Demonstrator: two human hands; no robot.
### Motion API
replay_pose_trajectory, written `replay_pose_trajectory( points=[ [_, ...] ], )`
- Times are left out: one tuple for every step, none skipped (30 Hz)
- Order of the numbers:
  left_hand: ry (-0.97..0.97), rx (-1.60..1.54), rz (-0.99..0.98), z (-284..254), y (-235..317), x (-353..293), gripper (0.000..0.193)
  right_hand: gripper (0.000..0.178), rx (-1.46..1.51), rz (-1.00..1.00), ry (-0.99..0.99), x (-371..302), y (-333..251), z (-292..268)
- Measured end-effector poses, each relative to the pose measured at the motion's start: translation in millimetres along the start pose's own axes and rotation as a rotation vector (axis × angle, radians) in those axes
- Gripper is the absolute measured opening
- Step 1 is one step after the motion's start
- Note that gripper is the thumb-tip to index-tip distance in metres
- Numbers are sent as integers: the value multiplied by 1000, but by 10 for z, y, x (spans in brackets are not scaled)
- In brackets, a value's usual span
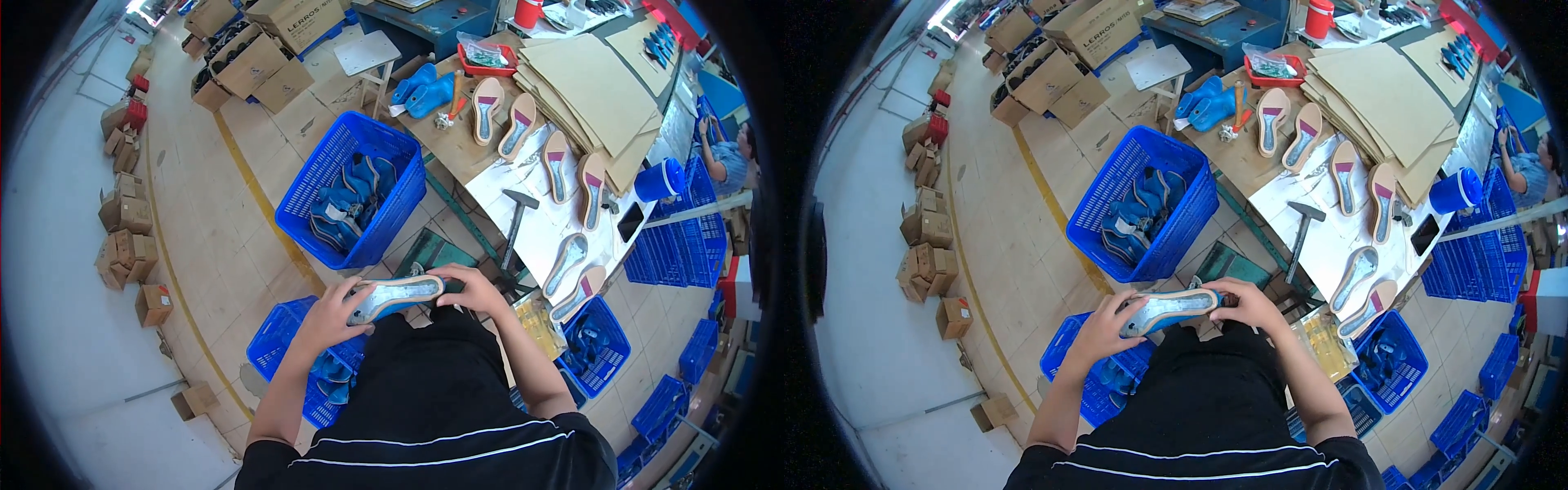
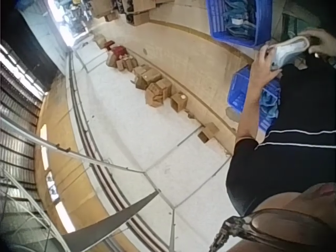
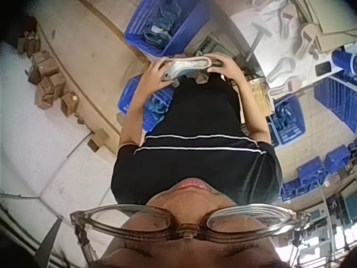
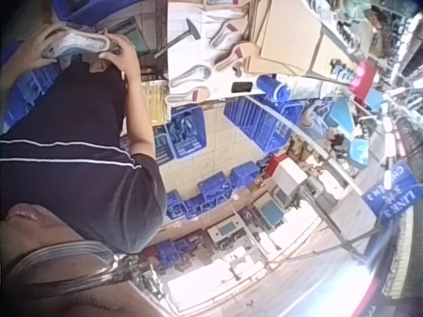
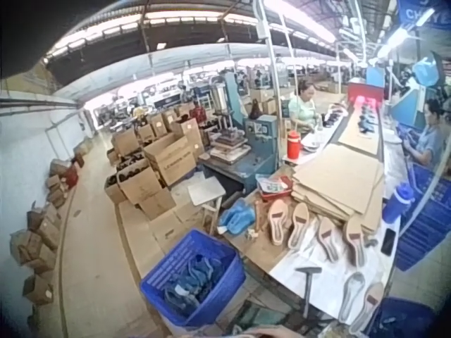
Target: Hammer and align footwear components on a last for shoe production.
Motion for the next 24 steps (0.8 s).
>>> replay_pose_trajectory(
  points=[
    [-5,0,6,7,-9,12,85,47,199,21,-61,29,133,-5],
    [-12,6,19,10,-16,19,83,47,202,22,-54,45,257,-12],
    [-17,14,29,13,-23,20,82,43,283,74,-82,76,335,-6],
    [-19,15,32,18,-29,21,82,39,364,125,-110,93,412,2],
    [-8,16,50,19,-25,23,80,36,398,128,-108,94,469,18],
    [4,18,66,15,-20,17,79,36,400,127,-106,109,480,38],
    [1,19,67,18,-18,10,79,37,439,143,-123,124,495,62],
    [8,18,68,19,-13,3,78,38,477,159,-140,130,509,77],
    [15,16,68,16,-11,-6,76,38,478,157,-140,133,504,78],
    [14,18,69,26,-10,-18,76,39,502,161,-151,134,500,82],
    [22,11,67,39,-13,-30,75,39,525,165,-164,138,496,85],
    [30,3,66,41,-9,-31,74,39,526,165,-163,136,510,77],
    [29,4,67,45,-9,-29,74,38,503,153,-165,132,520,63],
    [37,11,61,47,-11,-26,74,38,479,141,-169,135,528,61],
    [45,17,55,48,-6,-26,73,38,479,142,-168,138,549,72],
    [45,16,55,48,-1,-29,73,36,494,142,-151,143,571,80],
    [50,12,53,45,4,-34,73,35,509,143,-133,144,593,87],
    [56,9,51,38,0,-33,72,35,508,142,-134,154,599,97],
    [57,10,51,37,-1,-32,72,35,521,139,-132,159,605,106],
    [68,7,57,34,1,-30,72,36,533,135,-130,164,611,106],
    [78,3,62,34,4,-35,72,36,533,135,-131,166,611,106],
    [79,3,61,36,4,-39,72,37,538,148,-141,170,615,107],
    [76,10,63,37,5,-42,71,39,544,162,-151,175,619,108],
    [73,17,66,33,13,-40,71,39,544,162,-151,182,624,104]
  ],
)
Point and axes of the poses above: each hand's wrist, its own x-axis towards the middle knuckle, its own z-axis out of the palm, y = z × x, the point moved 4 cm from there along x, towards the middle knuckle, and after that the axes turned 15 degrees about z, right-handed, at the moved point
